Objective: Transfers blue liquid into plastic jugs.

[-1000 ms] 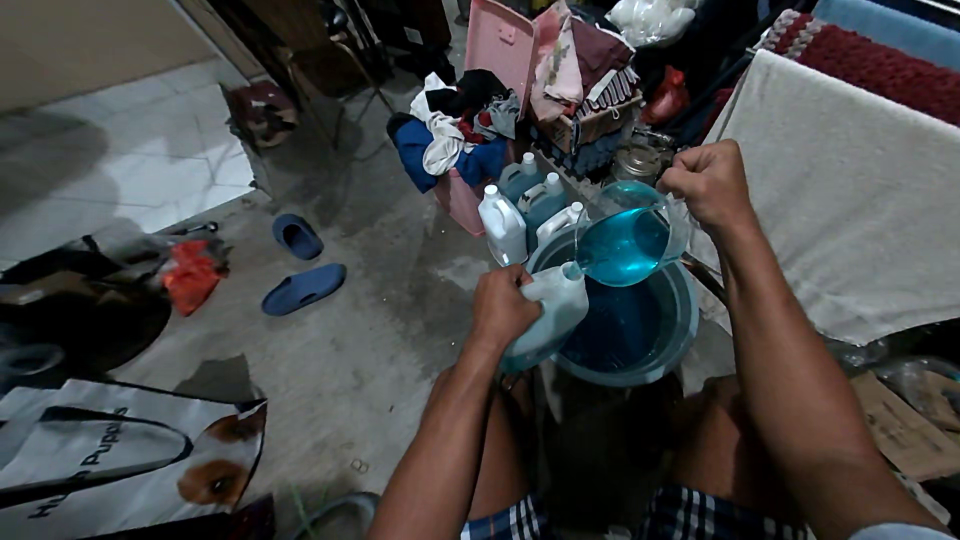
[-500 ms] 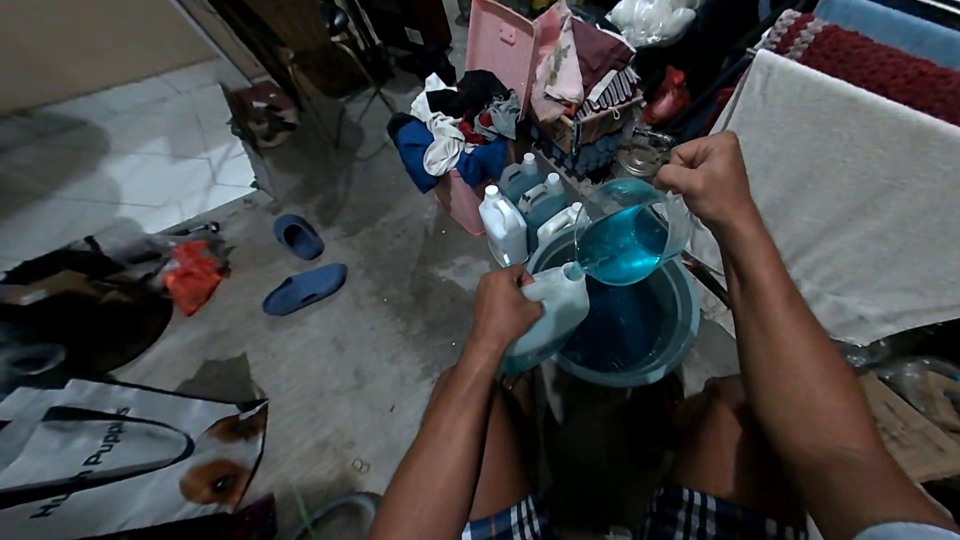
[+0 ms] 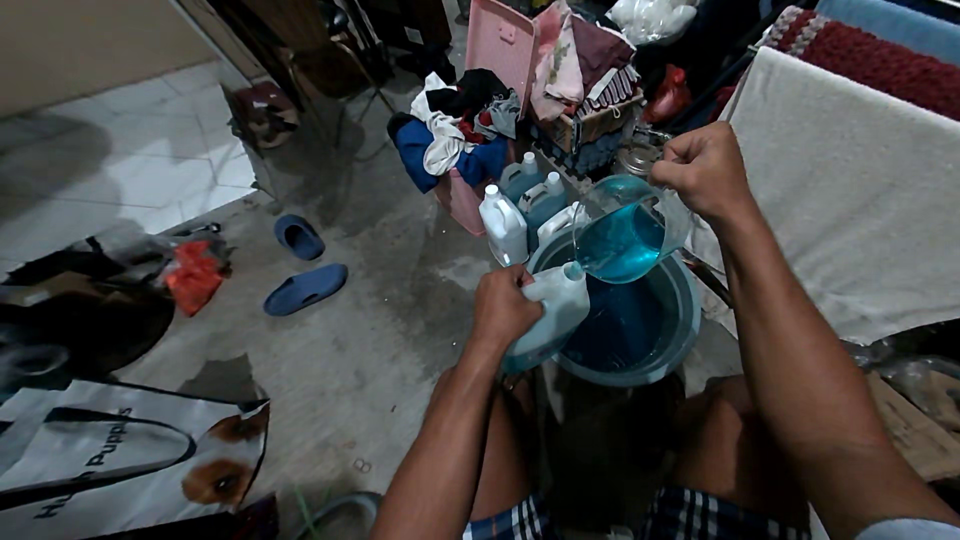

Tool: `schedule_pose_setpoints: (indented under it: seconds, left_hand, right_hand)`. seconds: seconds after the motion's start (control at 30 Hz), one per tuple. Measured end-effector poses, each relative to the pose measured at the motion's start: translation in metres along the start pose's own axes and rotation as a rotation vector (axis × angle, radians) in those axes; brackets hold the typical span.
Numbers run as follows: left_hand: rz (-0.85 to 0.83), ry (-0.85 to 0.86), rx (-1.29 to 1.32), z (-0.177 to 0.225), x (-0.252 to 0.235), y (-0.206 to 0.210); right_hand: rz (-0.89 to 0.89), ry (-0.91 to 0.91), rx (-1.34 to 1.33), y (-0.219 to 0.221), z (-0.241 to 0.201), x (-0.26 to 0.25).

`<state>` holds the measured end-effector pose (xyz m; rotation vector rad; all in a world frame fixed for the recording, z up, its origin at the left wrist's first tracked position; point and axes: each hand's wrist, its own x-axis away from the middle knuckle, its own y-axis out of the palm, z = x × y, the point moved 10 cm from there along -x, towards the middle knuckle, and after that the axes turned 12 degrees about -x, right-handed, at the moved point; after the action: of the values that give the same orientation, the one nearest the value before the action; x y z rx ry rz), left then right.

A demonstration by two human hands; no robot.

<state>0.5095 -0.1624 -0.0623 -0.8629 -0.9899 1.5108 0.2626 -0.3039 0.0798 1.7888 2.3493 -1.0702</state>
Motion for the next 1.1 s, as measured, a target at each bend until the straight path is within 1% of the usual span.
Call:
schedule_pose_setpoints:
  seconds: [0.47,1.1]
  left_hand:
    - [0.001,0.002,0.001,0.000,0.001,0.000]
    - [-0.011,-0.006,-0.002,0.000,0.001,-0.001]
  right_hand:
    - [-0.053,0.018,0.075,0.009,-0.011,-0.005]
    - [-0.101,-0.005,0.189,0.019,-0.029,-0.011]
